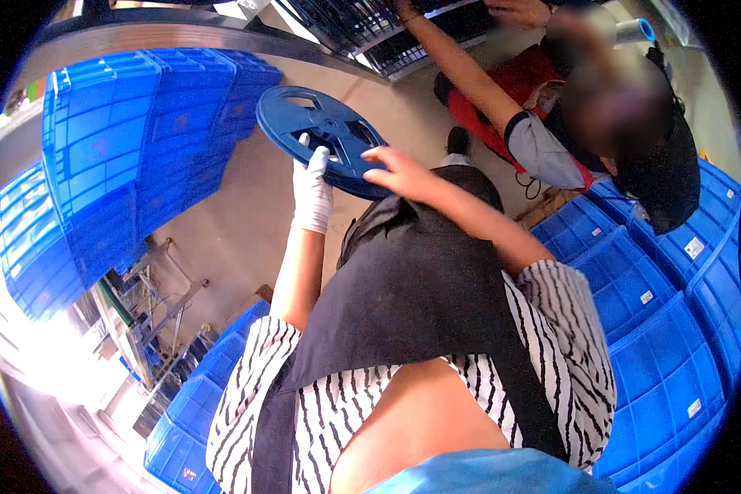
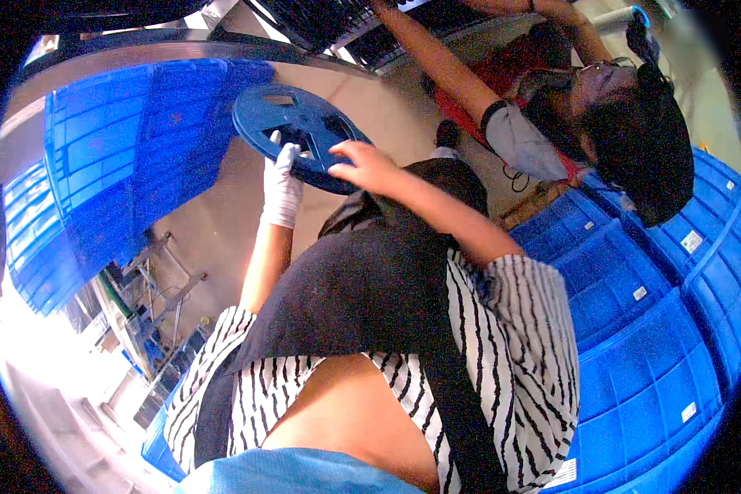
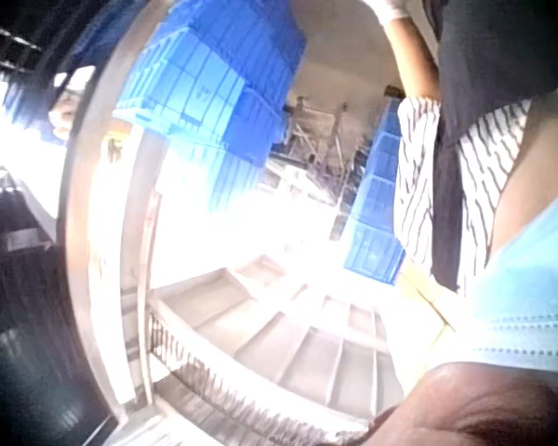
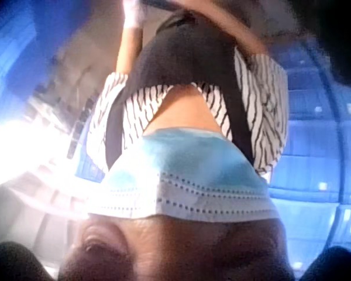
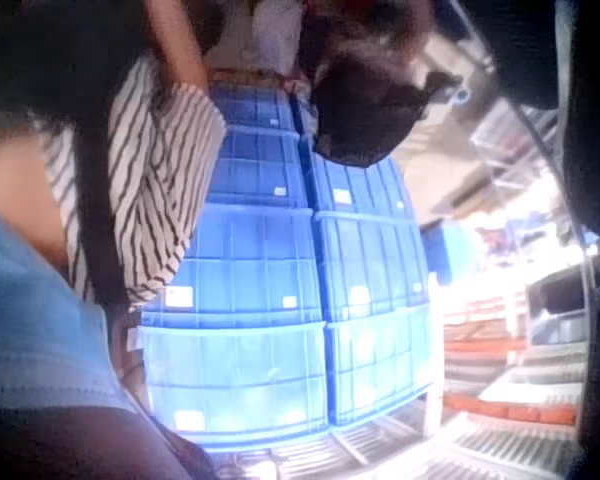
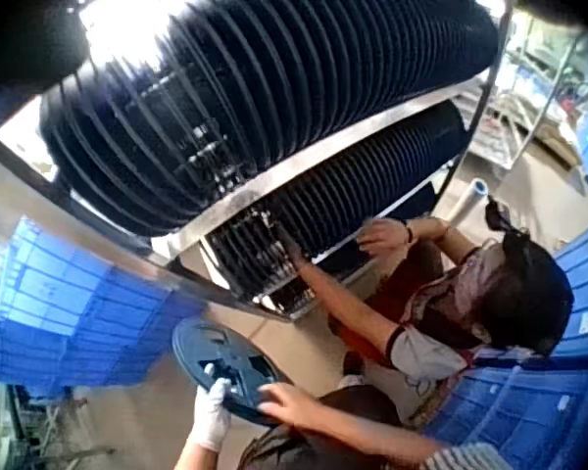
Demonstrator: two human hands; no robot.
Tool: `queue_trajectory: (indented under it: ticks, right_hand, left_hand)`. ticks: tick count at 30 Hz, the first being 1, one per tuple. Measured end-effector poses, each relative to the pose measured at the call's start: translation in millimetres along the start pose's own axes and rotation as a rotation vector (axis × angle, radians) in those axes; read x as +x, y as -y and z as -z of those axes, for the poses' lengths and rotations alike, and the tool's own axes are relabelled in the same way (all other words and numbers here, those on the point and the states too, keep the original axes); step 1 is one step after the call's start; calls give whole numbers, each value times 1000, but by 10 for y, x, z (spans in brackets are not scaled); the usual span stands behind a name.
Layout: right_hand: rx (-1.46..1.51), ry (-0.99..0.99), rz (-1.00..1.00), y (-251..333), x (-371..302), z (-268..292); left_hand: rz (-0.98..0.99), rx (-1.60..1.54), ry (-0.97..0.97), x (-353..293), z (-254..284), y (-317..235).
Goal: The person repeatedly picks up blue plastic reels from a metal rack and stacks them in their hands. Another person works nearby on the same rack. The task continues with the same pick-and-stack motion for the duration of the clip.
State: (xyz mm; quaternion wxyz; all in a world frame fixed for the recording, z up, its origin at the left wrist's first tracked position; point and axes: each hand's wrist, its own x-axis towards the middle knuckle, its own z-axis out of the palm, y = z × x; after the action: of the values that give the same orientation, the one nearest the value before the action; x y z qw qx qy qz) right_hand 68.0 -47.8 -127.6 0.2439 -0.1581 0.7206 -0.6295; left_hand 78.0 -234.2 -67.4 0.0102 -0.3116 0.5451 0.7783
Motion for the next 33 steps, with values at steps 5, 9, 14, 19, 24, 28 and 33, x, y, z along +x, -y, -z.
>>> queue_trajectory:
  ticks: [5,9,14,19,24,28,33]
  right_hand:
    - [-159,-143,-14,-18,19,-313]
    - [108,-227,-111,-192,-181,-100]
    - [385,-179,-200,-577,-482,168]
    - [447,-179,-232,-599,-627,243]
    - [527,-219,-327,-510,-613,255]
    - [563,-156,-380,-352,-556,362]
    - [614,-123,-464,-238,-508,466]
  left_hand:
    - [-115,207,155,-7,-249,350]
    - [-35,111,128,-202,-418,586]
    - [169,-8,193,-280,-551,788]
    - [218,-144,250,-224,-558,955]
    - [142,-162,309,-157,-595,1019]
    - [51,-84,314,-68,-638,1074]
    - [102,-83,290,-28,-686,1038]
